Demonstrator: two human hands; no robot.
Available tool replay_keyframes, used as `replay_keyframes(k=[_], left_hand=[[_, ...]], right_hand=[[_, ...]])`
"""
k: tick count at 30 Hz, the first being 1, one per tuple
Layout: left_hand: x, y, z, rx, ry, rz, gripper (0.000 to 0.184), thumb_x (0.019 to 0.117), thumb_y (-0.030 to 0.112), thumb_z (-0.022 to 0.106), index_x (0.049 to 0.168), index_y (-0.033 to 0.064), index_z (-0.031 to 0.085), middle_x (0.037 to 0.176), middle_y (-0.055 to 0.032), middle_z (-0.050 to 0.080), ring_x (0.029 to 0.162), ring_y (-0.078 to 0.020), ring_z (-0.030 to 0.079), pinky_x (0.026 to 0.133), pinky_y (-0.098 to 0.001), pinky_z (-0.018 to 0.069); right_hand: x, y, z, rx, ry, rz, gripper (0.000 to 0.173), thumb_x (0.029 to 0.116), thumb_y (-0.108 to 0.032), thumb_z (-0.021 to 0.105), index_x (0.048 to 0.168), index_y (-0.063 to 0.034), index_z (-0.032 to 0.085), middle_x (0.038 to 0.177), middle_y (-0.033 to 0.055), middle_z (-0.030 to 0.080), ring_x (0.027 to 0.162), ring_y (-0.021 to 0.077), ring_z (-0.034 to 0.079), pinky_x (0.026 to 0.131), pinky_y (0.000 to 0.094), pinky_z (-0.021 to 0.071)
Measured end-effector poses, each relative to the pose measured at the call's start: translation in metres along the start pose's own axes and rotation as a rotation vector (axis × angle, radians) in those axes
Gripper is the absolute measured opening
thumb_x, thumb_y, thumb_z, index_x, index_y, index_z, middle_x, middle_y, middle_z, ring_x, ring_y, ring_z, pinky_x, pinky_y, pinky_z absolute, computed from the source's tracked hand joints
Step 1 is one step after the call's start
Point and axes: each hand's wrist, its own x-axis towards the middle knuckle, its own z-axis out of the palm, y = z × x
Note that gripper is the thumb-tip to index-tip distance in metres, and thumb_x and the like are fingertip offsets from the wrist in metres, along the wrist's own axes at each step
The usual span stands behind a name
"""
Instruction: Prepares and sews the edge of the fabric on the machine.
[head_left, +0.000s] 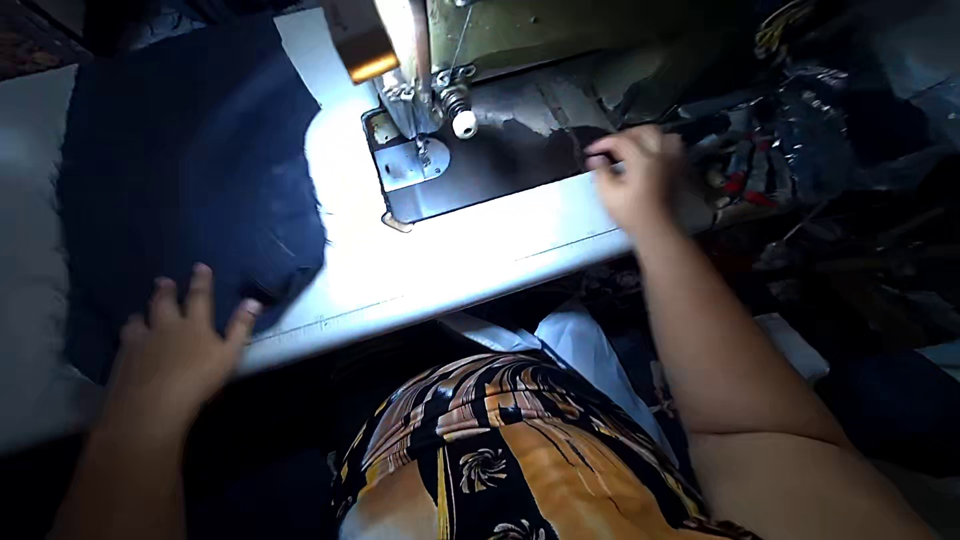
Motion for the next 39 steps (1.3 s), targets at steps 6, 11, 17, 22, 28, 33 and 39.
replay_keyframes(k=[6,11,17,22,28,33,39], left_hand=[[-0.021,0.071,-0.024,-0.081,0.067,0.36,0.054,0.105,0.051,0.047,0.131,0.0096,0.069,0.115,-0.023,0.07,0.105,-0.0444,0.068,0.086,-0.0697,0.0515],[0.069,0.039,0.006,-0.171,0.194,0.092,0.063,0.1074,0.055,0.034,0.163,0.027,0.03,0.17,-0.0158,0.023,0.155,-0.0502,0.015,0.113,-0.0805,0.0143],[0.068,0.021,-0.008,-0.092,0.005,-0.182,0.069,0.1074,0.054,0.031,0.165,0.0176,0.023,0.169,-0.025,0.017,0.15,-0.0611,0.016,0.103,-0.0881,0.0197],[0.083,0.094,-0.051,-0.077,0.079,0.334,0.036,0.0959,0.007,0.056,0.13,-0.002,0.064,0.134,-0.0325,0.056,0.127,-0.0529,0.053,0.098,-0.0715,0.0441],[0.148,0.16,-0.029,-0.396,0.156,0.749,0.025,0.0997,0.006,0.053,0.113,0.003,0.075,0.119,-0.0188,0.068,0.112,-0.029,0.064,0.101,-0.0434,0.0491],[0.161,0.153,-0.018,-0.568,0.115,0.738,0.03,0.0923,-0.001,0.048,0.106,0.0022,0.075,0.121,-0.0176,0.065,0.113,-0.0243,0.06,0.098,-0.0383,0.0466],[0.167,0.141,-0.009,-0.622,0.065,0.822,0.027,0.079,0.026,0.067,0.099,0.0139,0.081,0.129,-0.0145,0.06,0.125,-0.0332,0.048,0.104,-0.0532,0.034]], right_hand=[[-0.034,-0.04,-0.002,0.157,0.068,-0.207,0.029,0.1029,-0.016,0.051,0.112,0.0037,0.07,0.118,0.029,0.065,0.12,0.0457,0.058,0.107,0.0589,0.0414],[-0.093,-0.136,0.041,0.272,-0.211,-0.566,0.04,0.0971,-0.042,0.065,0.117,-0.0071,0.073,0.112,0.0168,0.067,0.109,0.0345,0.065,0.093,0.054,0.053],[-0.115,-0.12,0.047,0.11,-0.267,-0.494,0.057,0.0885,-0.043,0.075,0.13,-0.006,0.066,0.147,0.0159,0.057,0.133,0.0367,0.056,0.107,0.0587,0.0449],[-0.122,-0.134,0.045,0.032,-0.217,-0.445,0.052,0.0829,-0.026,0.077,0.129,-0.0024,0.066,0.131,0.0236,0.064,0.123,0.0463,0.059,0.102,0.0654,0.0426],[-0.124,-0.137,0.042,0.018,-0.243,-0.432,0.042,0.0811,-0.017,0.074,0.12,-0.0021,0.067,0.117,0.0216,0.065,0.114,0.0437,0.062,0.095,0.0613,0.0484],[-0.122,-0.128,0.037,0.141,-0.202,-0.468,0.017,0.0844,-0.018,0.064,0.092,-0.004,0.068,0.112,0.0209,0.067,0.108,0.0399,0.064,0.088,0.0547,0.0518],[-0.09,-0.092,0.013,0.506,-0.256,-0.1,0.02,0.0924,-0.018,0.062,0.079,-0.0038,0.067,0.071,0.0044,0.063,0.066,0.0111,0.061,0.061,0.0324,0.0518]])
